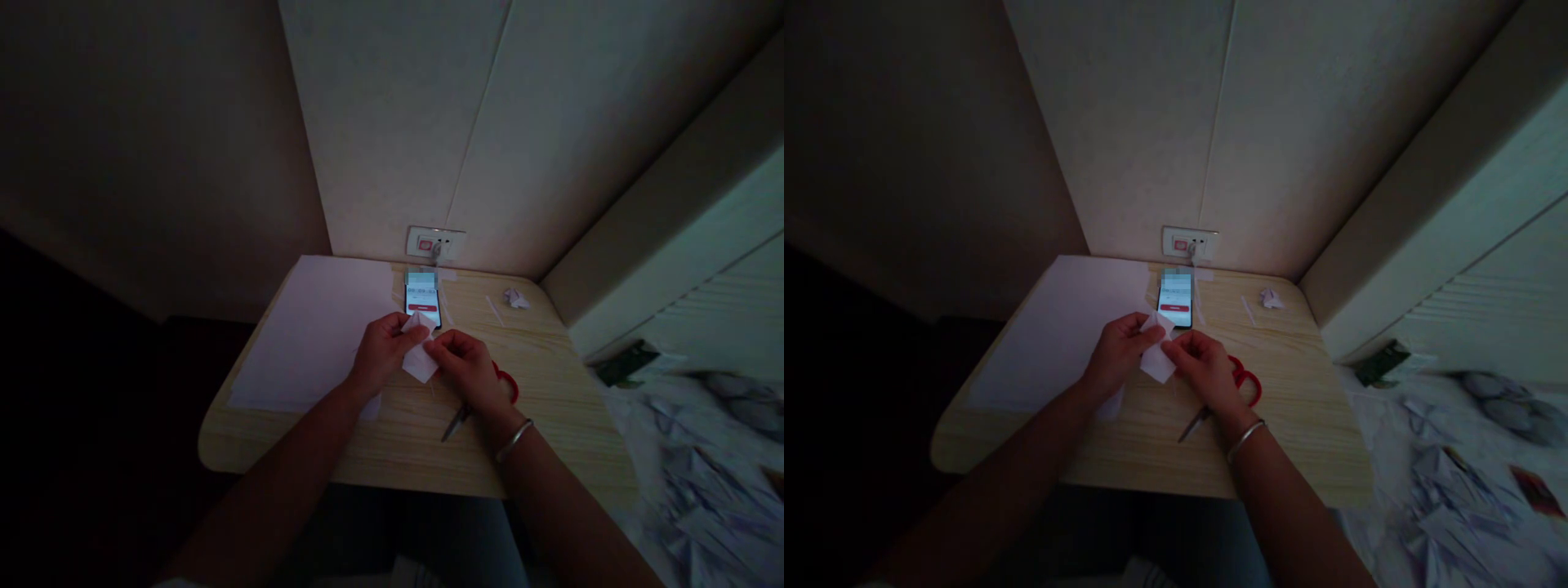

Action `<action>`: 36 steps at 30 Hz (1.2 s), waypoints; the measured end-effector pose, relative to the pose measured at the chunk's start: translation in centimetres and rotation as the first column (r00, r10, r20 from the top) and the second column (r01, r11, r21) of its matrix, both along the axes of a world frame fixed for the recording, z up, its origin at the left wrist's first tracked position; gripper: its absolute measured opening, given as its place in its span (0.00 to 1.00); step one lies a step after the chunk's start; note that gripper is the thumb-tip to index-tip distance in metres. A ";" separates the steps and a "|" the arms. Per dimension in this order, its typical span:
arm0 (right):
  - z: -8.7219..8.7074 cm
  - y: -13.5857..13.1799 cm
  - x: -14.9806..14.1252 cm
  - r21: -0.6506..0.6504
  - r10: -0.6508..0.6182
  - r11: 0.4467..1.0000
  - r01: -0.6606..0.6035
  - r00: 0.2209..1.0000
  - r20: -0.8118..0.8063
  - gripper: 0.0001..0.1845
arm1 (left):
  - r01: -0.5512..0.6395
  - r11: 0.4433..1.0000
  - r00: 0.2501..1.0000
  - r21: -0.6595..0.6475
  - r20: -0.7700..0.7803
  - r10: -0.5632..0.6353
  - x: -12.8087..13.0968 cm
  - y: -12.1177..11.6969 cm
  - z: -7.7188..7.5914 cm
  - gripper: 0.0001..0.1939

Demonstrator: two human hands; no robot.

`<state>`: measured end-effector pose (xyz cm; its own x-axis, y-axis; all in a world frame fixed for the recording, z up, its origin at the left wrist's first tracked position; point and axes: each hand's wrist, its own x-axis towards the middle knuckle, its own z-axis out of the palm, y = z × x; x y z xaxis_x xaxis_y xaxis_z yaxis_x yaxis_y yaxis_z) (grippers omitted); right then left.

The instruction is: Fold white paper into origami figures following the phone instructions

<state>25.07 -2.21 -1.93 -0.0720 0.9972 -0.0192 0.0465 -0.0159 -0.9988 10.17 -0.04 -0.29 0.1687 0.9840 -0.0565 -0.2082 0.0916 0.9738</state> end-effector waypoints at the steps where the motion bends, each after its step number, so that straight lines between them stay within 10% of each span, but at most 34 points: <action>1: 0.1 0.0 0.0 -0.006 -0.001 1.000 0.001 1.000 -0.002 0.16 | 0.013 1.000 1.000 0.000 0.011 -0.013 0.0 0.0 -0.1 0.13; 14: 0.8 0.1 0.3 -0.041 0.039 0.998 -0.042 0.998 -0.058 0.12 | -0.025 0.999 0.992 -0.039 0.120 0.029 -0.3 0.2 0.1 0.12; 24: 0.4 0.6 0.4 0.066 -0.233 0.967 0.246 0.960 -0.157 0.16 | -0.001 0.999 1.000 -0.035 0.014 0.002 -0.5 0.5 -0.2 0.15; 30: 0.5 0.4 -0.2 0.173 -0.335 0.912 0.371 0.919 -0.206 0.13 | -0.225 0.974 0.943 -0.032 0.245 0.226 0.1 0.3 0.0 0.16; 36: 1.0 -0.1 -1.0 0.127 -0.272 0.949 0.289 0.953 -0.135 0.18 | -0.142 0.986 0.926 -0.083 0.341 0.162 0.8 -0.3 0.3 0.16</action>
